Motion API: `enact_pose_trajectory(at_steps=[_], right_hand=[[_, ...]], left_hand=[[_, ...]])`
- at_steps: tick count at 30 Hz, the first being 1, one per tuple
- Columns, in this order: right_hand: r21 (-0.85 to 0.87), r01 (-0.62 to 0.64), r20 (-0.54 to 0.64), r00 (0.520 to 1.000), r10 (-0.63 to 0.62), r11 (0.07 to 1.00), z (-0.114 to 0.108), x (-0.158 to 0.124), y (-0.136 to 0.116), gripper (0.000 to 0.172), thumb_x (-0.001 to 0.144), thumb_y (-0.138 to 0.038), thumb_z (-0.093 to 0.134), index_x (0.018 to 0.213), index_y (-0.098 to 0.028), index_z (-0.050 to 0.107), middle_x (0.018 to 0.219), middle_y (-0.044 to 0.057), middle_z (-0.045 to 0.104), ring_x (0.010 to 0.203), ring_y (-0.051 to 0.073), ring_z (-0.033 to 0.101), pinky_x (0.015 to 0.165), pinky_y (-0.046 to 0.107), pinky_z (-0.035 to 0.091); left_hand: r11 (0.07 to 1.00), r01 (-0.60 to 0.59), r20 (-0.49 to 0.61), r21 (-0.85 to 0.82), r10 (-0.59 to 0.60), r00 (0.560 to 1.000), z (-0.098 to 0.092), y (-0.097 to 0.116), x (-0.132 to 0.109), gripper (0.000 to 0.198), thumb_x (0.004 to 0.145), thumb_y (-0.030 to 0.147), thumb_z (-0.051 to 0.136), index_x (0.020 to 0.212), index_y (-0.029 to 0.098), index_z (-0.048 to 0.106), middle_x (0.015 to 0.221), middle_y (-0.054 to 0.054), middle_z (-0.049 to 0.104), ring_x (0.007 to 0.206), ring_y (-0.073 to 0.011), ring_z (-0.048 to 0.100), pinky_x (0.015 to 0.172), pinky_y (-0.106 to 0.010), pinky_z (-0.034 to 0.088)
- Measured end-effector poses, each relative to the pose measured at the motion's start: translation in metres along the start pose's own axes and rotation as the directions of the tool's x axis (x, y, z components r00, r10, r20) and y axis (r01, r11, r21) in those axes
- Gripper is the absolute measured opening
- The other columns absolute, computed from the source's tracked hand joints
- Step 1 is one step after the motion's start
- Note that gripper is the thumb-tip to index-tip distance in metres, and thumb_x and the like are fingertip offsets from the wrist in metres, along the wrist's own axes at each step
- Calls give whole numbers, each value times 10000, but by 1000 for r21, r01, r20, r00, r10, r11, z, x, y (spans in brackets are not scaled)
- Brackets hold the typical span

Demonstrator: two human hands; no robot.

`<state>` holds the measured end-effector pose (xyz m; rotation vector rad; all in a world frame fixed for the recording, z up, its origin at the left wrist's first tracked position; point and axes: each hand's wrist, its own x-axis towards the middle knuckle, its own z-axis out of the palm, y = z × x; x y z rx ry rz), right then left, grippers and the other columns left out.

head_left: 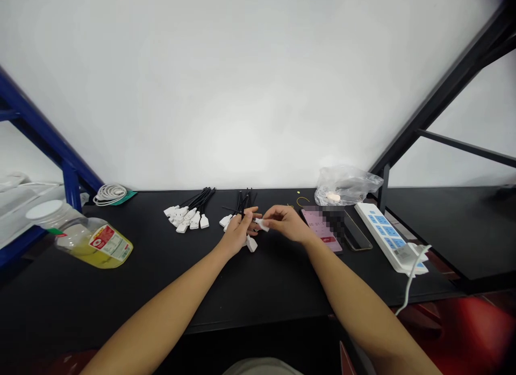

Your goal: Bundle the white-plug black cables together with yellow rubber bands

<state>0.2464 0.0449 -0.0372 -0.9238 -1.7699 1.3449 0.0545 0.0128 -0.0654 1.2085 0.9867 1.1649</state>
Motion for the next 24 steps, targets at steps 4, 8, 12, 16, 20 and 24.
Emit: enact_pose_trajectory(at_steps=[4, 8, 12, 16, 20, 24], right_hand=[[-241, 16, 250, 967, 46, 970, 5, -5, -2, 207, 777, -353, 751, 824, -168, 672, 788, 8, 683, 709, 140, 599, 690, 268, 461], [-481, 82, 196, 980, 16, 873, 11, -6, -4, 77, 820, -250, 707, 847, -179, 695, 835, 10, 713, 755, 153, 634, 707, 256, 448], [-590, 120, 182, 983, -14, 798, 17, -7, -3, 85, 824, -226, 720, 901, -191, 719, 859, 17, 742, 778, 165, 667, 716, 247, 442], [-654, 209, 256, 965, -46, 727, 22, -9, -4, 81, 828, -199, 709, 905, -194, 734, 870, 32, 752, 765, 168, 676, 706, 242, 429], [-699, 200, 278, 961, 3, 686, 17, -10, -11, 65, 842, -232, 697, 838, -188, 744, 823, 34, 741, 717, 158, 659, 659, 235, 396], [-734, 148, 242, 969, 52, 663, 5, -10, -17, 84, 836, -239, 679, 819, -174, 729, 746, 21, 710, 645, 135, 606, 606, 232, 357]], left_hand=[[993, -116, 4, 34, 116, 993, 0, 2, -2, 670, 911, 711, 424, 1147, 140, 683, 1178, -164, 721, 1096, -283, 679, 914, -408, 550], [986, -168, 38, 3, 168, 985, 5, 7, -8, 599, 928, 688, 412, 899, 172, 713, 1110, -131, 752, 1123, -281, 665, 1011, -440, 497], [970, -240, 64, 29, 238, 969, 14, 15, -16, 578, 959, 659, 367, 715, 205, 630, 1017, -119, 772, 1165, -278, 645, 1058, -449, 451], [954, -293, -8, 59, 294, 956, 17, 18, -21, 543, 950, 663, 391, 707, 206, 552, 902, -124, 774, 1073, -287, 688, 998, -462, 487], [945, -319, -27, 70, 322, 946, 13, 14, -20, 477, 952, 609, 459, 734, 201, 575, 838, -103, 760, 998, -265, 705, 957, -429, 504], [926, -279, -10, 252, 291, 957, 10, 12, -19, 417, 930, 547, 544, 748, 196, 672, 846, -78, 738, 903, -232, 695, 896, -377, 512]])
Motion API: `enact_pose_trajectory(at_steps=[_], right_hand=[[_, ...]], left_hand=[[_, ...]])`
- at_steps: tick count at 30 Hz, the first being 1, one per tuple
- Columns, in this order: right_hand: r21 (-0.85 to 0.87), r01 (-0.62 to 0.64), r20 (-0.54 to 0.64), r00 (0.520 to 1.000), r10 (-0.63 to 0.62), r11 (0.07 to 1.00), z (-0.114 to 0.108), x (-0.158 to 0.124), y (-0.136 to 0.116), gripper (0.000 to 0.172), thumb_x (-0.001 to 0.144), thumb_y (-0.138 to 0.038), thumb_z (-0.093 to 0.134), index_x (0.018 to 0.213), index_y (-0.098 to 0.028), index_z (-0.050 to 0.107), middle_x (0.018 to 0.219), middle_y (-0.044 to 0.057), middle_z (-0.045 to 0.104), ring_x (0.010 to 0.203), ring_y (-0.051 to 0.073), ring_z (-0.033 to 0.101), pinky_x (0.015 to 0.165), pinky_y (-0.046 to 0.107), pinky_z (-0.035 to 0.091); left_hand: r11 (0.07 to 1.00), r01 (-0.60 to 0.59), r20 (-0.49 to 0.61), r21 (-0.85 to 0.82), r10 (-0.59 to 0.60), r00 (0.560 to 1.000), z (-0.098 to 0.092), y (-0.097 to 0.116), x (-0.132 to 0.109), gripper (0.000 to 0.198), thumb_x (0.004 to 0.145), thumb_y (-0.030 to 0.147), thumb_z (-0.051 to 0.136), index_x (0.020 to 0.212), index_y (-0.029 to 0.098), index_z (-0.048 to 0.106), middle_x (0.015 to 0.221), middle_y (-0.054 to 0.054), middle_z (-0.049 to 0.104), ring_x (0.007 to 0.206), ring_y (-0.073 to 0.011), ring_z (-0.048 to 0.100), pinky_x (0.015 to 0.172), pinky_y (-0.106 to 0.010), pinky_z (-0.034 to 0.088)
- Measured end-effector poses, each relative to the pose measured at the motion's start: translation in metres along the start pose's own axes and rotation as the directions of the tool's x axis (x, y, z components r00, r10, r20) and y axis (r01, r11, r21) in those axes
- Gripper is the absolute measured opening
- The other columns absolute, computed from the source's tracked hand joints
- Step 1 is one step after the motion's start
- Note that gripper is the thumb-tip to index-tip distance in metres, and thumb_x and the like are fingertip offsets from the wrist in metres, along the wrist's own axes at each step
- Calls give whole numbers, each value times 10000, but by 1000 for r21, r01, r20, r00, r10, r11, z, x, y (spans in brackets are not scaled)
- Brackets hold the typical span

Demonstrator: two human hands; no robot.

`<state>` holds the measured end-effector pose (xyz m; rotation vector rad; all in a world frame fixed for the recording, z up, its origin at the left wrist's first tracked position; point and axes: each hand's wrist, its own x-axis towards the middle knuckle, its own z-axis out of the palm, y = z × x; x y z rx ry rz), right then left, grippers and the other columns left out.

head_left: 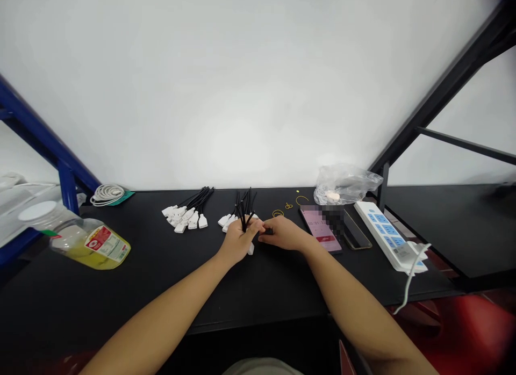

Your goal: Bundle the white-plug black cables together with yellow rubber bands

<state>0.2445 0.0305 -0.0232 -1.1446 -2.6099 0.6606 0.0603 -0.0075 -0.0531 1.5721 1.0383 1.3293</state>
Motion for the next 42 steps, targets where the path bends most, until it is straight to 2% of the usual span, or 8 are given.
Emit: enact_pose_trajectory(at_steps=[4, 11, 20, 28, 33, 37, 39, 42], right_hand=[[51, -62, -99, 993, 67, 997, -6, -1, 11, 94, 851, -223, 630, 853, -192, 719, 771, 7, 704, 686, 128, 609, 629, 229, 373], [46, -163, -316, 934, 169, 986, 5, 5, 21, 213, 867, -283, 647, 1064, -216, 691, 954, 33, 705, 850, 165, 638, 745, 268, 440], [27, -78, -187, 979, 82, 997, 15, 9, 14, 276, 928, -308, 571, 1166, -235, 691, 1109, 68, 706, 975, 202, 644, 826, 295, 447], [15, -201, -212, 957, 200, 979, 13, 9, 11, 244, 880, -398, 634, 1034, -236, 731, 866, 32, 732, 770, 178, 645, 663, 263, 408], [142, -299, -443, 834, 331, 944, 10, 11, 15, 251, 809, -229, 637, 1039, -230, 736, 898, 37, 743, 781, 186, 648, 702, 280, 453], [334, -180, -626, 691, 361, 925, 7, 11, 18, 315, 823, -277, 598, 1108, -195, 702, 948, 53, 722, 626, 136, 542, 659, 290, 458], [448, -54, -596, 726, 343, 892, 6, 10, 17, 335, 824, -332, 608, 1114, -176, 675, 936, 58, 706, 563, 108, 464, 579, 269, 419], [585, 76, -371, 910, 183, 808, 6, 7, 13, 281, 792, -355, 661, 1000, -166, 651, 849, 35, 679, 570, 98, 462, 551, 242, 384]], left_hand=[[990, 70, -11, 124, -69, 998, -2, -1, 2, 421, 921, 540, 552, 723, 194, 687, 773, -50, 722, 800, -206, 687, 813, -333, 523], [987, 146, 135, -60, -137, 981, 5, -4, -1, 501, 939, 607, 475, 799, 158, 647, 732, -70, 719, 590, -152, 650, 612, -277, 520], [990, 127, 155, -59, -116, 981, 5, 3, 1, 359, 869, 507, 632, 736, 177, 685, 748, -76, 742, 715, -190, 681, 727, -317, 537], [966, 208, 152, -151, -186, 971, 10, -10, 1, 535, 919, 642, 477, 834, 142, 645, 569, 5, 597, 396, -75, 458, 410, -206, 353], [965, 227, 47, -132, -223, 974, 7, -13, 4, 560, 894, 664, 509, 885, 129, 674, 718, -53, 688, 503, -108, 578, 511, -239, 474], [940, 294, 43, -173, -291, 956, 6, -16, 7, 680, 858, 733, 498, 1006, 103, 709, 906, -148, 755, 685, -187, 695, 645, -311, 564], [935, 304, 49, -185, -300, 953, 5, -17, 8, 717, 856, 747, 485, 1107, 109, 696, 1026, -170, 753, 776, -216, 718, 670, -327, 578], [936, 278, 18, -214, -281, 960, 4, -17, 8, 737, 867, 741, 476, 1271, 143, 626, 1193, -165, 710, 925, -241, 714, 695, -323, 587]])
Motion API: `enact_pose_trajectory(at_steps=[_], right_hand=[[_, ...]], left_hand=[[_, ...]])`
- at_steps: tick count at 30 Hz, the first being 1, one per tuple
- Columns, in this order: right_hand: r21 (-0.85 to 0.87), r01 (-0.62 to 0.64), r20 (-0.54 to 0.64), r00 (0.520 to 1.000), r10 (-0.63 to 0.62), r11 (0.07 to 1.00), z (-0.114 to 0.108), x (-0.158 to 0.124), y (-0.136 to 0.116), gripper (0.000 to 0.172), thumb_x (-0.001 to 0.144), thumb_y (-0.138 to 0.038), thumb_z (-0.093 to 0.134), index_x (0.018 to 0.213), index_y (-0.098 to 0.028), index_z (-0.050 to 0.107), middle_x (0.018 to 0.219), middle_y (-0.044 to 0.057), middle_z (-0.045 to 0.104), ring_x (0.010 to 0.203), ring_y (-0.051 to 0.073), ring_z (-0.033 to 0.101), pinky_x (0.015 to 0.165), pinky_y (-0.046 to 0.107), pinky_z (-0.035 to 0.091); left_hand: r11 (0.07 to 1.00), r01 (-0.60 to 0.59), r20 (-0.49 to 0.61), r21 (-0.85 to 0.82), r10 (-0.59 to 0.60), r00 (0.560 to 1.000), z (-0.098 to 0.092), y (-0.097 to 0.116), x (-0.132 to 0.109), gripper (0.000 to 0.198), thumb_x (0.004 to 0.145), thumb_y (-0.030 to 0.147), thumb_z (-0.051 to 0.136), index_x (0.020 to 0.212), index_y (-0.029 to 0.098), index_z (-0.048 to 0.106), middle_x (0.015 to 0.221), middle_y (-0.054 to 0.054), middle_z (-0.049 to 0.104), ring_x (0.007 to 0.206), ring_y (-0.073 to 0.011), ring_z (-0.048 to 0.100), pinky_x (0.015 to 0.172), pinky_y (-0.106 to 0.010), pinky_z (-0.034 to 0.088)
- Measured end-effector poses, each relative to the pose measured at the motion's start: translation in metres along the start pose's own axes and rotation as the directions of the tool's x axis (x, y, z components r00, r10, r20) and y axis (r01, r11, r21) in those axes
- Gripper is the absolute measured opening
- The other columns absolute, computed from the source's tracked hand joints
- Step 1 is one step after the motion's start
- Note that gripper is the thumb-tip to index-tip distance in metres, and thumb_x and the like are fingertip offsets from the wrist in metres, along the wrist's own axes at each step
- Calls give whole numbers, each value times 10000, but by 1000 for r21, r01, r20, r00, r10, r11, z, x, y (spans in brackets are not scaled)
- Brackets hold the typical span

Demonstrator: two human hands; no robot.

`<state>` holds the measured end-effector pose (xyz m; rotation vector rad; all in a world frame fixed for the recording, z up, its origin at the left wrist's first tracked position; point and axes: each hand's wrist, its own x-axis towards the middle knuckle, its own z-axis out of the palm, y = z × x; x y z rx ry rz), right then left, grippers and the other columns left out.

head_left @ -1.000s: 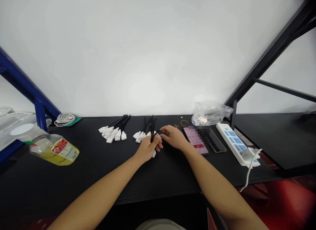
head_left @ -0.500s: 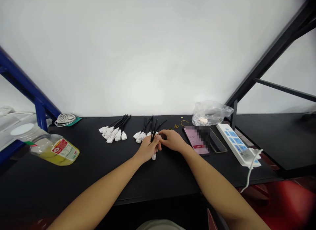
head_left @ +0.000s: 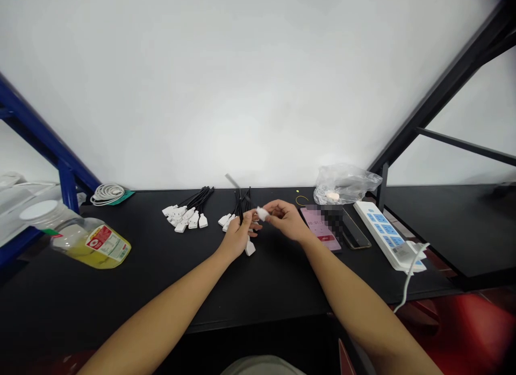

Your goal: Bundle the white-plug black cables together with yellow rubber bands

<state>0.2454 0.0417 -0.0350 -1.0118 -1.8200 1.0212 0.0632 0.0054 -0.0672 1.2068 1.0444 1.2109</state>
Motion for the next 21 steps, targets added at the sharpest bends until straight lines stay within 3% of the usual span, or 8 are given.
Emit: enact_pose_trajectory(at_steps=[2, 4, 7, 10, 15, 21], right_hand=[[26, 1, 212, 977, -6, 1000, 3, -2, -1, 206, 770, -300, 676, 923, -172, 626, 821, 14, 663, 628, 108, 517, 595, 237, 404], [-54, 25, 297, 955, -8, 998, 5, -4, 0, 155, 751, -229, 669, 883, -180, 603, 826, -2, 657, 662, 112, 538, 618, 232, 404], [-235, 82, 294, 956, -10, 969, 5, -6, 1, 137, 741, -170, 663, 860, -189, 597, 883, -3, 675, 685, 113, 552, 631, 225, 394], [-340, 122, 304, 953, -13, 932, 2, -7, 0, 122, 759, -166, 671, 863, -196, 615, 916, 4, 701, 733, 131, 592, 668, 230, 404], [-469, 144, 339, 940, 26, 871, 1, -7, 0, 149, 741, -133, 691, 874, -194, 666, 818, -1, 704, 685, 139, 600, 636, 232, 378], [-501, 190, 360, 933, 3, 845, 8, -4, 1, 41, 784, -179, 714, 821, -196, 721, 867, 24, 725, 734, 151, 626, 663, 241, 381]], left_hand=[[999, -34, -24, -8, 34, 999, -1, 2, -1, 713, 887, 719, 469, 1321, 167, 594, 1259, -158, 683, 1028, -257, 688, 739, -328, 585], [997, -78, -24, 14, 78, 997, -1, 4, -3, 661, 908, 695, 453, 1259, 166, 637, 1246, -156, 690, 1081, -271, 666, 787, -340, 571], [985, -143, -27, 100, 146, 989, -1, 4, -4, 599, 922, 677, 435, 1000, 157, 722, 1084, -132, 742, 995, -262, 680, 826, -362, 541], [974, -177, -52, 144, 186, 981, 0, 3, -4, 556, 924, 662, 447, 823, 174, 692, 977, -101, 753, 935, -243, 681, 896, -386, 510], [983, -180, -16, 35, 181, 983, 1, 6, -5, 496, 929, 636, 469, 786, 192, 639, 1148, -130, 733, 1071, -255, 664, 978, -412, 488], [984, -174, -22, 24, 175, 984, 1, 4, -6, 463, 939, 611, 480, 768, 203, 615, 1049, -110, 756, 998, -232, 689, 950, -411, 515]])
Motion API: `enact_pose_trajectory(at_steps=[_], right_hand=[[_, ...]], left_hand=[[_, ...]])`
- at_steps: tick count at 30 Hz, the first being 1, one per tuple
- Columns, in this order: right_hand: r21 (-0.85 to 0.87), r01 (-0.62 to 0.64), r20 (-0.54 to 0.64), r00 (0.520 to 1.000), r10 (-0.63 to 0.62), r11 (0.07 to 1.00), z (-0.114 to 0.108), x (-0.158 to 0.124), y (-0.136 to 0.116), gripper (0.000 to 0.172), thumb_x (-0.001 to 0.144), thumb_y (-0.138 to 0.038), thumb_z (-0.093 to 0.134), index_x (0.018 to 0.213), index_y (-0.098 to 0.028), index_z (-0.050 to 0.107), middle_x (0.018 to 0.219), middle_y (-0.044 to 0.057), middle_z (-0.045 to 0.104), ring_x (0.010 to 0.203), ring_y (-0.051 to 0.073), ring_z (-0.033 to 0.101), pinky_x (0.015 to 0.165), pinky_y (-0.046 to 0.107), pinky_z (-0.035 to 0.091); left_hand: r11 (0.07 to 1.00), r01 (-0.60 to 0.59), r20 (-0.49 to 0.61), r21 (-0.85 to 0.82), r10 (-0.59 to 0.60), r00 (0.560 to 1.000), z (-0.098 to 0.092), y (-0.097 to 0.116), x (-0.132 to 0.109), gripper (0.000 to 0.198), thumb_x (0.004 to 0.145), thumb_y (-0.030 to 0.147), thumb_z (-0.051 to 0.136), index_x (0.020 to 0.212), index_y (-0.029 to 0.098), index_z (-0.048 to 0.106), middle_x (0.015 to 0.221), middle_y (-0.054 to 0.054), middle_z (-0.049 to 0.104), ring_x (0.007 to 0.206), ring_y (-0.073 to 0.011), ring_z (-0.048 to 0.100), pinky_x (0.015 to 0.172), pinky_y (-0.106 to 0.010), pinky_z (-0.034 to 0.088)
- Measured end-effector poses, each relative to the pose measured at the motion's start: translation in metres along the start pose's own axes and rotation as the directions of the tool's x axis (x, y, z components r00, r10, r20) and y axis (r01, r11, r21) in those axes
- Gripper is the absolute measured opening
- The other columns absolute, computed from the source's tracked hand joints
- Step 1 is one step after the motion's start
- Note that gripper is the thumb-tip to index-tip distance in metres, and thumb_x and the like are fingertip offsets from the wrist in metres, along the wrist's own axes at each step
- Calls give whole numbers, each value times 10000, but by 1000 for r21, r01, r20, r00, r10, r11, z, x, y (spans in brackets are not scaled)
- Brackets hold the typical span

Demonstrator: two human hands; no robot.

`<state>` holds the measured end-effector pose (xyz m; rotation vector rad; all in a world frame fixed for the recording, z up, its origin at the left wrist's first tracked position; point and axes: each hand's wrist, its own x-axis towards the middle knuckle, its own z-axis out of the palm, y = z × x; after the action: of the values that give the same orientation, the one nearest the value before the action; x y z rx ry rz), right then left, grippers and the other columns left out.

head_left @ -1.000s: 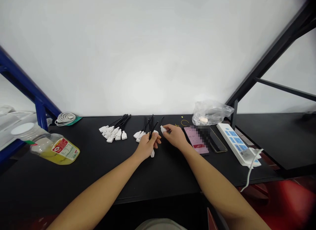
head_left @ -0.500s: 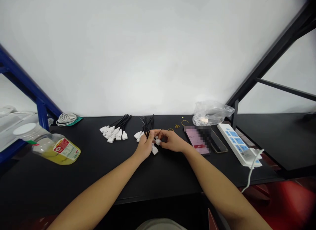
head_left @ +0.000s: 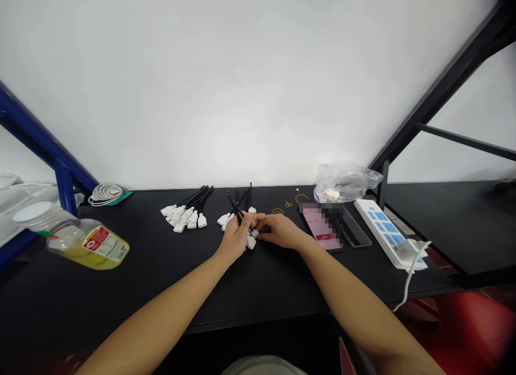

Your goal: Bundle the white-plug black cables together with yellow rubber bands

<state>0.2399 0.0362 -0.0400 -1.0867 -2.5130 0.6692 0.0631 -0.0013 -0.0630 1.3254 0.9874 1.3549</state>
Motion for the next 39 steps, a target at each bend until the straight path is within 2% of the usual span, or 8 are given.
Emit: enact_pose_trajectory(at_steps=[8, 11, 16, 20, 24, 28, 33, 39], right_hand=[[-27, -135, 38, 990, 136, 991, -17, -6, -1, 199, 738, -361, 803, 703, -194, 699, 669, -1, 663, 591, 127, 547, 568, 245, 323], [183, -112, -88, 988, 129, 977, -26, -10, 1, 134, 820, -325, 692, 836, -194, 715, 694, -3, 640, 619, 129, 540, 582, 244, 362], [481, 65, -218, 975, 48, 874, -25, -11, -16, 331, 806, -399, 710, 1042, -168, 700, 649, -30, 529, 580, 112, 448, 545, 238, 354], [437, 189, -232, 968, -92, 879, -22, -12, -36, 204, 821, -321, 693, 959, -171, 692, 663, -29, 540, 585, 105, 473, 554, 227, 376], [475, 182, -149, 981, -125, 861, -25, -14, -43, 160, 824, -262, 674, 959, -185, 634, 770, -8, 623, 637, 121, 560, 582, 227, 431], [300, 199, -302, 948, -104, 933, -24, -14, -47, 139, 885, -283, 600, 795, -194, 542, 684, -19, 556, 604, 118, 515, 582, 239, 393], [126, 178, -457, 884, -103, 976, -24, -16, -57, 101, 924, -251, 474, 829, -216, 470, 577, -54, 453, 491, 113, 409, 536, 253, 316], [92, 175, -318, 938, -138, 980, -20, -14, -55, 93, 939, -279, 482, 874, -214, 491, 702, -9, 558, 589, 136, 512, 595, 261, 372]], left_hand=[[982, 33, 47, 185, -42, 998, -1, 1, 0, 448, 897, 594, 560, 841, 184, 733, 868, -80, 744, 824, -213, 691, 790, -339, 537], [975, 19, 107, 221, -44, 993, 1, 5, -3, 426, 910, 544, 564, 742, 179, 704, 774, -69, 733, 748, -199, 671, 743, -324, 514], [965, -32, 239, 260, -32, 971, 7, 6, -7, 378, 880, 396, 590, 568, 190, 535, 554, 2, 568, 563, -143, 533, 588, -283, 414], [973, -64, 253, 222, 6, 967, 9, 3, -5, 365, 860, 357, 564, 552, 192, 459, 523, 28, 479, 536, -123, 462, 549, -265, 353], [974, -65, 274, 217, 4, 962, 9, 1, -5, 306, 853, 335, 540, 592, 179, 505, 524, 26, 503, 517, -120, 476, 539, -259, 360], [923, -86, 259, 374, -15, 966, 15, 1, -8, 278, 842, 302, 556, 601, 165, 569, 551, 4, 575, 544, -133, 537, 548, -256, 385], [920, -115, 366, 374, -32, 930, 24, -3, -11, 240, 822, 305, 616, 633, 157, 617, 559, 2, 595, 576, -145, 561, 553, -251, 412], [954, -152, 302, 259, 70, 951, 19, -1, -9, 81, 757, 200, 647, 806, 150, 688, 786, -39, 705, 769, -194, 646, 693, -294, 506]])
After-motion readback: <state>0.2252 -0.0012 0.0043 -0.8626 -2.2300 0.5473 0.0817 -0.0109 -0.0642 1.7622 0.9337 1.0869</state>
